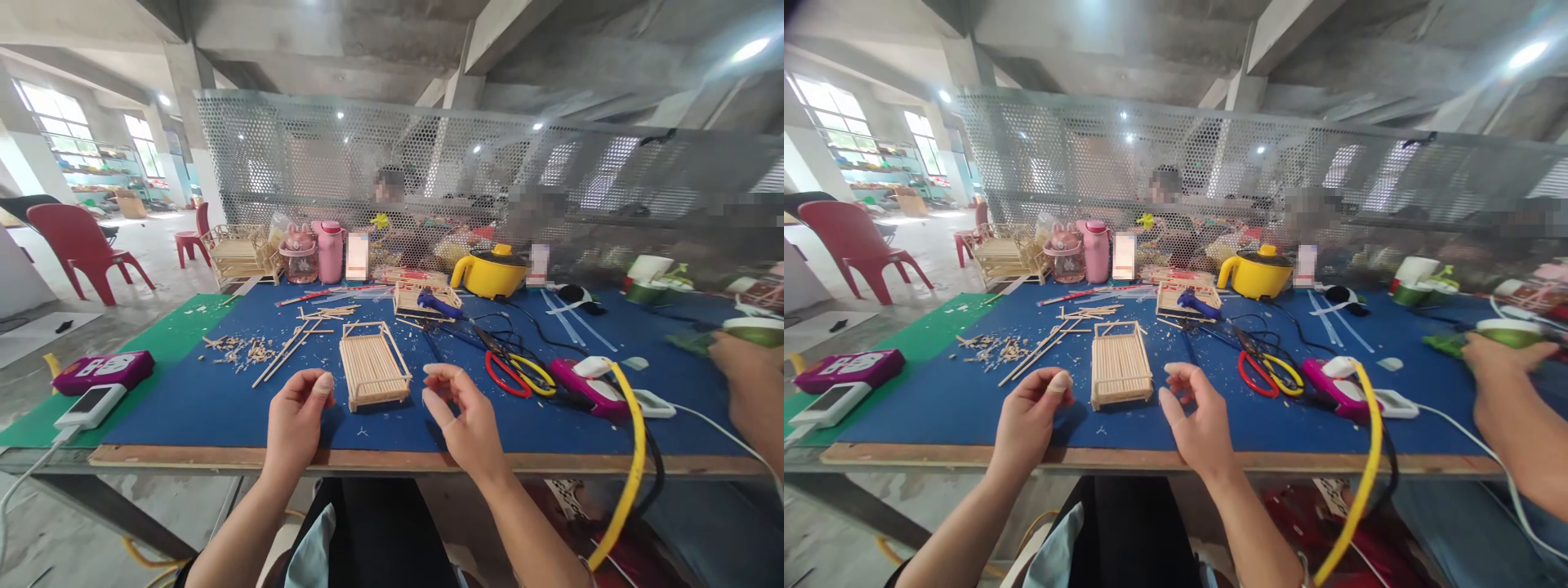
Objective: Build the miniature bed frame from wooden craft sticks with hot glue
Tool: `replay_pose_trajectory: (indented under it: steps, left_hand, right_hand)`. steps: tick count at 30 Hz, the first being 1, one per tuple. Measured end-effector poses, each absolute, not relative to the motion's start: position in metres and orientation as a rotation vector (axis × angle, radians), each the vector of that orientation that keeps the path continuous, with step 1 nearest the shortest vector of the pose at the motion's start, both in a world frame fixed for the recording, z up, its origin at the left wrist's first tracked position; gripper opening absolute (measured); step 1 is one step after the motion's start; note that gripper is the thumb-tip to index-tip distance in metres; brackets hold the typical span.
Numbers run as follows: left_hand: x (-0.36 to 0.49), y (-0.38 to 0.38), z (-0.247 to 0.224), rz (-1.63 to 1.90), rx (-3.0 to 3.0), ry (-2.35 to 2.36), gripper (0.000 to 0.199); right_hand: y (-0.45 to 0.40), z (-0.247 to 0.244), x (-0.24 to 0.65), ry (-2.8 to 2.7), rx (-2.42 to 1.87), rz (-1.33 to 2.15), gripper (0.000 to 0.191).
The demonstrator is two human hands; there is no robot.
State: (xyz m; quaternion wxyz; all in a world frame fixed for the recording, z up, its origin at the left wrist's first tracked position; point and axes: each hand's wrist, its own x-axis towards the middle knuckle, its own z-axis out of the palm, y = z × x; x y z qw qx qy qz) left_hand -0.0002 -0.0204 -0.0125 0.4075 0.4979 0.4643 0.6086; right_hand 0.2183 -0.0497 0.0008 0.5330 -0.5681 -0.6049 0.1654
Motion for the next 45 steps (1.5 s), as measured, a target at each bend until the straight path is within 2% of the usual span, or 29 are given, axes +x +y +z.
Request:
replay_pose_trajectory:
  steps: [4,7,9,13,19,24,27,29,32,35,38,39,42,45]
  left_hand:
    - [-0.014,0.002,0.001,1.327,1.438,1.264,0.036]
    - [-0.019,0.036,0.007,1.207,1.54,1.275,0.034]
    - [-0.019,0.059,0.008,1.139,1.595,1.29,0.044]
    - [-0.013,0.087,0.011,1.008,1.704,1.259,0.071]
    - [-0.011,0.069,0.017,0.901,1.718,1.179,0.068]
    - [-0.008,0.048,0.012,0.866,1.658,1.177,0.065]
    - [-0.011,0.041,0.013,0.788,1.802,1.278,0.06]
    - [-0.015,0.036,0.02,0.75,1.995,1.4,0.071]
    - [-0.017,0.035,0.04,0.777,2.346,1.429,0.089]
    - [-0.001,0.051,0.07,0.653,2.647,1.288,0.074]
    - [0.03,0.078,0.094,0.391,2.781,1.283,0.036]
    - [0.041,0.086,0.098,0.266,2.843,1.32,0.03]
    - [0.063,0.1,0.093,0.027,2.873,1.331,0.031]
    - [0.068,0.101,0.083,0.012,2.8,1.29,0.024]
  right_hand:
    - [-0.05,0.01,0.217,-1.805,-1.661,0.3,0.029]
    - [-0.037,0.018,0.217,-1.987,-1.715,0.314,0.018]
    - [-0.023,0.023,0.222,-2.038,-1.697,0.351,0.011]
    - [0.011,0.03,0.242,-2.093,-1.662,0.39,0.012]
    - [0.071,0.029,0.263,-2.1,-1.636,0.539,0.011]
    - [0.112,0.017,0.252,-2.013,-1.61,0.669,0.028]
    - [0.12,0.016,0.25,-1.948,-1.599,0.682,0.025]
    - [0.118,0.02,0.255,-1.891,-1.593,0.655,0.026]
    - [0.107,0.029,0.271,-1.797,-1.576,0.579,0.038]
    - [0.096,0.033,0.285,-1.746,-1.552,0.544,0.04]
    - [0.088,0.032,0.291,-1.73,-1.542,0.561,0.037]
    - [0.086,0.031,0.292,-1.723,-1.539,0.565,0.036]
    - [0.081,0.032,0.292,-1.712,-1.517,0.558,0.034]
    - [0.079,0.033,0.291,-1.72,-1.493,0.538,0.032]
